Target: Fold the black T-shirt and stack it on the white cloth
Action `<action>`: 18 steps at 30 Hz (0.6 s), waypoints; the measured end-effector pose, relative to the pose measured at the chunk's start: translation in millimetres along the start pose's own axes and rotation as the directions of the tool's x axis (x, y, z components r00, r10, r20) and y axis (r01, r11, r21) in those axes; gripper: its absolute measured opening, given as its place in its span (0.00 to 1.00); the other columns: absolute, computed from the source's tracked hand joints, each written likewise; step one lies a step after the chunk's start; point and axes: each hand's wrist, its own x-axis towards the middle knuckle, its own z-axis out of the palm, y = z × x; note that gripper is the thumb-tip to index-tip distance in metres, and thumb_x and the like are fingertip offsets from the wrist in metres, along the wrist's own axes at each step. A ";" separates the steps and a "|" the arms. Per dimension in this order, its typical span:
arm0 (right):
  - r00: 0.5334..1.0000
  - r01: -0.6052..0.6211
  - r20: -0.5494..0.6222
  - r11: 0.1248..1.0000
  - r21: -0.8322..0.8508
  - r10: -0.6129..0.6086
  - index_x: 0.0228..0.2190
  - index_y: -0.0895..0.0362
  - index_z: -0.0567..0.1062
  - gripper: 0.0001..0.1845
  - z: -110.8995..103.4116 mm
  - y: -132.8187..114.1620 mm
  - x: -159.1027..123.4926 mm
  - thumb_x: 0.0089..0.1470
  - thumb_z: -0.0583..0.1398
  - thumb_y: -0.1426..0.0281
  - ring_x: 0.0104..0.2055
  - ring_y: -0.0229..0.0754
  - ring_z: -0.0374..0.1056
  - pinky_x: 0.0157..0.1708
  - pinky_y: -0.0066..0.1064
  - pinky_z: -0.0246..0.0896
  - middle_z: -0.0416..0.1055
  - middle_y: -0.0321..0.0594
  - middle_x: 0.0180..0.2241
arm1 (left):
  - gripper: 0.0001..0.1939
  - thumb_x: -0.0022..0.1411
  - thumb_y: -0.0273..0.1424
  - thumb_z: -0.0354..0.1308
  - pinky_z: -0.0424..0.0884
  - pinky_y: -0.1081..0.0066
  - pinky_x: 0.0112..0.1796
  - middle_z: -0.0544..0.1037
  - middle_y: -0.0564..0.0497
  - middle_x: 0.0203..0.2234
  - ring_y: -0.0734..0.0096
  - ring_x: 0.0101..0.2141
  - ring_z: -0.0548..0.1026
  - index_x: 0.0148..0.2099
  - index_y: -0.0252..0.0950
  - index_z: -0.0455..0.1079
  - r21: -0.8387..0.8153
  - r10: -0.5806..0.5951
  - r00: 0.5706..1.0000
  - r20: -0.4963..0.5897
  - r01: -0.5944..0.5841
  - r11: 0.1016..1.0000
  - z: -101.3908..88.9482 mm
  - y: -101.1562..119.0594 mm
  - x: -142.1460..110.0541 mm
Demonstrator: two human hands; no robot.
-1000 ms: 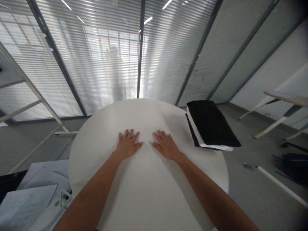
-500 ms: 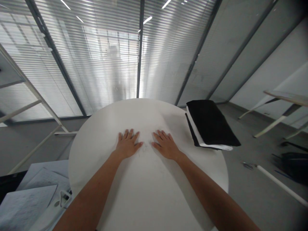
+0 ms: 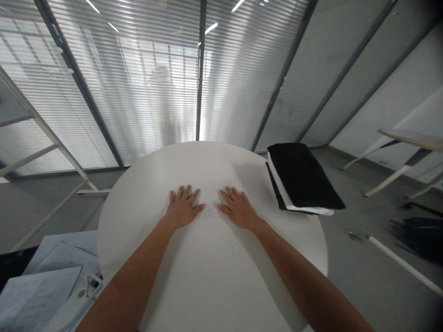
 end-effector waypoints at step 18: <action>1.000 -0.001 0.006 1.000 -0.001 0.001 0.66 0.51 0.51 0.36 0.0 0.4 0.3 0.63 0.40 0.48 0.69 0.52 0.37 0.64 0.50 0.35 0.42 0.42 0.68 | 0.38 0.63 0.58 0.33 0.40 0.38 0.60 0.48 0.46 0.68 0.44 0.66 0.44 0.69 0.49 0.49 -0.008 -0.004 1.000 0.006 0.004 1.000 -1.0 0.4 -0.6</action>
